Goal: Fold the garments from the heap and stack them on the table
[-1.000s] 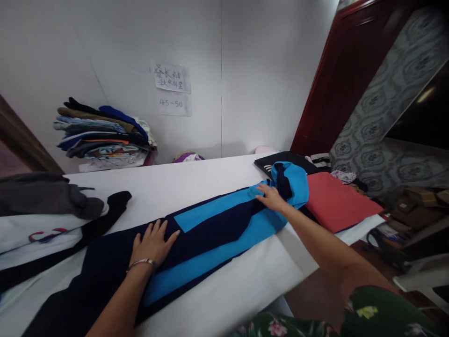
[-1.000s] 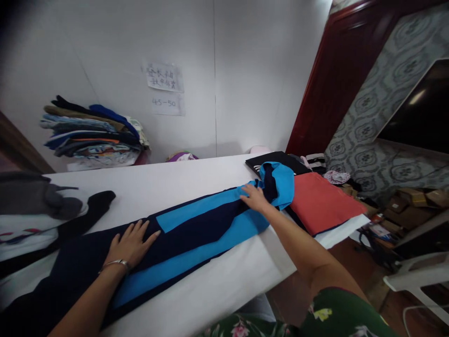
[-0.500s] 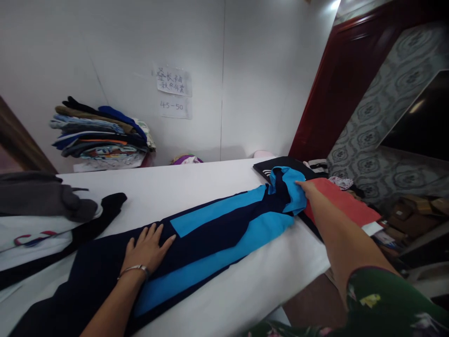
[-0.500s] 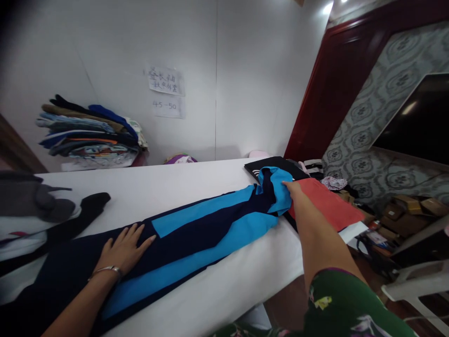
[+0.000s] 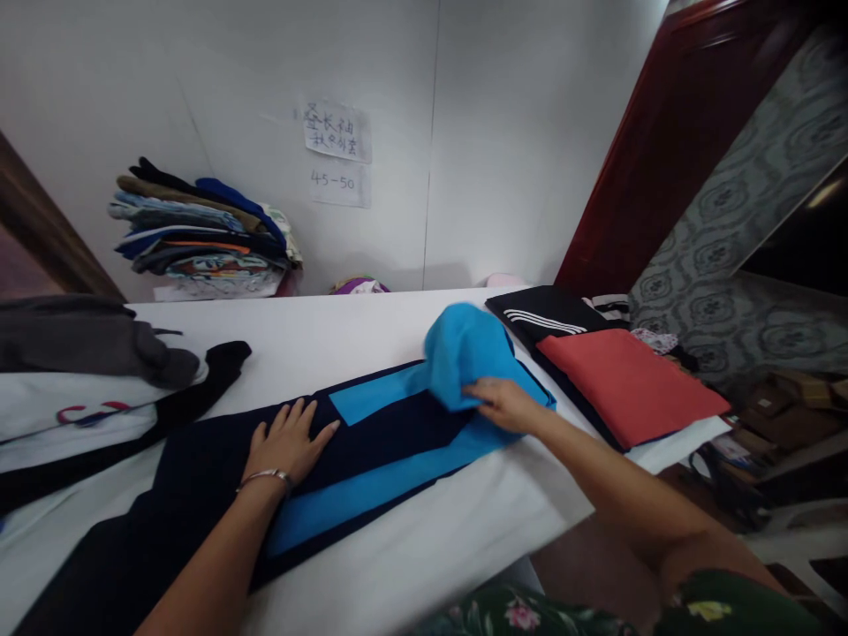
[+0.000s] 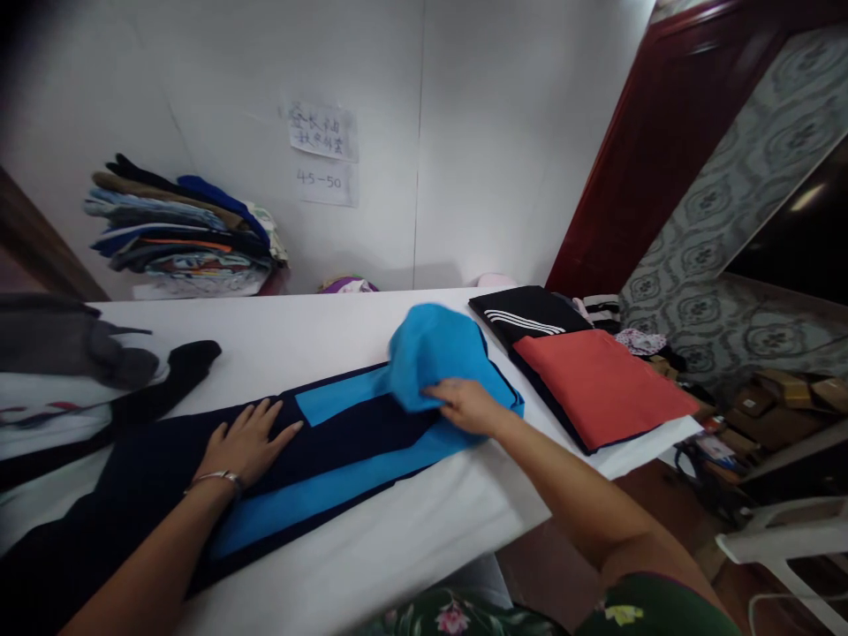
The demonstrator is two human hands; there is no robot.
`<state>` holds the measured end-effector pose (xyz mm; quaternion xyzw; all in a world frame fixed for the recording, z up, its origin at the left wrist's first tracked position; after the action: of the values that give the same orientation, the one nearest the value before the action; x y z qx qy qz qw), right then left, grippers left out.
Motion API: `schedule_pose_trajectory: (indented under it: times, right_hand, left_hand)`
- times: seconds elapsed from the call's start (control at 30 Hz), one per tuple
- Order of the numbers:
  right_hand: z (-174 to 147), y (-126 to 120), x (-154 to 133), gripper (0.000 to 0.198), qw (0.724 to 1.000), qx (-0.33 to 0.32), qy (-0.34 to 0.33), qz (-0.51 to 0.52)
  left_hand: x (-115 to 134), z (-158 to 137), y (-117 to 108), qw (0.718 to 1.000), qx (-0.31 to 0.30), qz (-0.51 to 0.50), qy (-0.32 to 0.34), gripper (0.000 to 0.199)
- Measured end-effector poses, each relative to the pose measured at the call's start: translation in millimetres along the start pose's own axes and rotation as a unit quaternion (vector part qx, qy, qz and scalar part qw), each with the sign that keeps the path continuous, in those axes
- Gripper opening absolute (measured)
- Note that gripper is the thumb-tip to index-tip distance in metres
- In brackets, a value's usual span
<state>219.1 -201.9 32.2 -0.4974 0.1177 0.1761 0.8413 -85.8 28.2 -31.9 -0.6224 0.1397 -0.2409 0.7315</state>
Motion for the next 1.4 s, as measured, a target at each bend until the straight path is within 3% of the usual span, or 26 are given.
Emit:
schedule_pose_trajectory:
  times: [0.07, 0.17, 0.33, 0.47, 0.57, 0.63, 0.73, 0.8, 0.87, 0.93, 1.0, 1.03, 1.1, 1.17, 1.3, 1.4]
  right_hand:
    - [-17, 29, -16, 0.041, 0.995, -0.071, -0.056, -0.035]
    - [-32, 51, -22, 0.042, 0.992, -0.071, -0.055, -0.086]
    - [-38, 56, -24, 0.042, 0.989, -0.054, -0.024, -0.136]
    - [-48, 51, -35, 0.041, 0.994, -0.040, -0.018, -0.102]
    - [-59, 32, -37, 0.043, 0.998, 0.006, -0.032, -0.060]
    - [-67, 13, -27, 0.041, 0.994, 0.080, -0.011, -0.072]
    - [-81, -13, 6, 0.042, 0.965, 0.221, 0.094, -0.103]
    - [-91, -20, 31, 0.050, 0.937, 0.287, 0.179, -0.091]
    - [-100, -18, 51, 0.058, 0.914, 0.312, 0.253, -0.051]
    - [-105, -10, 59, 0.060, 0.910, 0.300, 0.287, -0.017]
    - [-106, -1, 57, 0.058, 0.929, 0.260, 0.263, -0.022]
    - [-105, 3, 52, 0.056, 0.944, 0.226, 0.235, -0.040]
    - [-103, 12, 42, 0.052, 0.969, 0.146, 0.178, -0.093]
    - [-101, 17, 34, 0.049, 0.976, 0.083, 0.145, -0.143]
    - [-98, 16, 28, 0.048, 0.973, 0.040, 0.139, -0.178]
    - [-93, 9, 30, 0.049, 0.975, 0.032, 0.156, -0.156]
  left_hand:
    - [1, 0, 0, 1.000, 0.001, -0.003, 0.001, 0.074]
    - [0, 0, 1, 1.000, -0.002, -0.006, 0.002, 0.073]
    - [2, -3, -8, 0.999, 0.024, -0.037, -0.010, 0.067]
    - [24, -12, -37, 0.980, 0.094, -0.174, -0.011, 0.060]
    - [56, -14, -54, 0.945, 0.078, -0.318, -0.010, 0.064]
    - [79, -10, -55, 0.922, 0.042, -0.385, -0.015, 0.069]
    - [109, 3, -44, 0.884, 0.000, -0.465, -0.055, 0.074]
    - [124, 11, -37, 0.840, -0.022, -0.532, -0.099, 0.063]
    - [134, 16, -36, 0.780, -0.035, -0.610, -0.131, 0.047]
    - [135, 18, -40, 0.722, -0.029, -0.677, -0.143, 0.043]
    - [126, 18, -45, 0.698, -0.006, -0.700, -0.147, 0.045]
    - [119, 17, -45, 0.711, 0.005, -0.686, -0.152, 0.044]
    - [103, 13, -39, 0.784, 0.006, -0.596, -0.176, 0.035]
    - [90, 7, -27, 0.848, -0.019, -0.489, -0.202, 0.025]
    - [78, -1, -9, 0.901, -0.013, -0.401, -0.167, 0.022]
    - [77, -3, -15, 0.944, 0.031, -0.310, -0.108, 0.029]
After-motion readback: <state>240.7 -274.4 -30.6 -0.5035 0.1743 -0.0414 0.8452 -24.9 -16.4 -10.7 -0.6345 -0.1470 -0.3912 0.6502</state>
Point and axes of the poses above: each hand's wrist, its own z-axis towards the middle knuckle, its own y-axis out of the palm, x = y × z, the point moved 2 cm from there along z, towards the middle knuckle, and after that the axes turned 12 degrees about x, right-handed, at the moved point
